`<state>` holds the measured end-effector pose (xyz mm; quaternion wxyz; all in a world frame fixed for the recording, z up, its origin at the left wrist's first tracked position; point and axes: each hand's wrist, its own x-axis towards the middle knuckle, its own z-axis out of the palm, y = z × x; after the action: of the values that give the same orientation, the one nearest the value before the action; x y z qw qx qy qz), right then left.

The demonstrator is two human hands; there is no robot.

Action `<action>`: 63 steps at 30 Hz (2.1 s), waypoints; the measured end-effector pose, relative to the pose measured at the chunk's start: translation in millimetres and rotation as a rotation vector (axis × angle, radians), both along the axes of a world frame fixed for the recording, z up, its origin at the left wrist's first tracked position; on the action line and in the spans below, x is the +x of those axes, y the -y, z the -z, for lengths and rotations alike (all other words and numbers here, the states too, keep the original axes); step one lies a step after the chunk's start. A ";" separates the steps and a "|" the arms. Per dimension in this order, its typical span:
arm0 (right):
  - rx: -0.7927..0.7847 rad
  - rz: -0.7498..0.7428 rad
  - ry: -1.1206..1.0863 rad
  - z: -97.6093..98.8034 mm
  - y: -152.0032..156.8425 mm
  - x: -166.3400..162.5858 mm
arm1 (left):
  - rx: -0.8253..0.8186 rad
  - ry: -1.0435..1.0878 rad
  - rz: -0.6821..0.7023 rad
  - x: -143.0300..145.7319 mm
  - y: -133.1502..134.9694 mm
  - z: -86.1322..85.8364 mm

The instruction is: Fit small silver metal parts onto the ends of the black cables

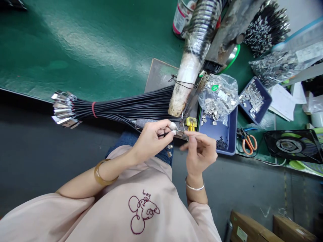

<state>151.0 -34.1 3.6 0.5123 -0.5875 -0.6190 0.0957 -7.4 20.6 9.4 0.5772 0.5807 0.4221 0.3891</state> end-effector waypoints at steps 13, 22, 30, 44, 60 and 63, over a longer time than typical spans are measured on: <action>-0.023 0.053 0.117 3.8 0.6 -5.8 | -0.025 0.033 -0.012 0.7 0.6 3.3; 0.002 -0.010 0.130 -4.4 -16.1 -11.1 | 0.060 -0.009 -0.076 3.3 1.3 1.2; 0.053 -0.055 0.183 1.8 -9.6 -11.8 | 0.034 -0.035 -0.058 1.7 5.5 4.7; 0.014 -0.050 0.469 1.6 -1.7 -5.1 | -0.021 -0.004 0.122 -7.3 -0.8 0.7; -0.200 -0.040 0.853 -24.1 1.3 30.7 | -0.169 0.150 0.574 -24.0 -14.6 -3.0; -0.194 0.021 1.077 -21.4 0.4 28.3 | -0.170 0.151 0.543 -19.7 -12.5 -0.8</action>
<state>179.3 -34.5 25.0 0.0674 -0.6041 -0.7762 -0.1674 -27.1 33.1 10.2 0.7367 0.5913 0.2381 0.2258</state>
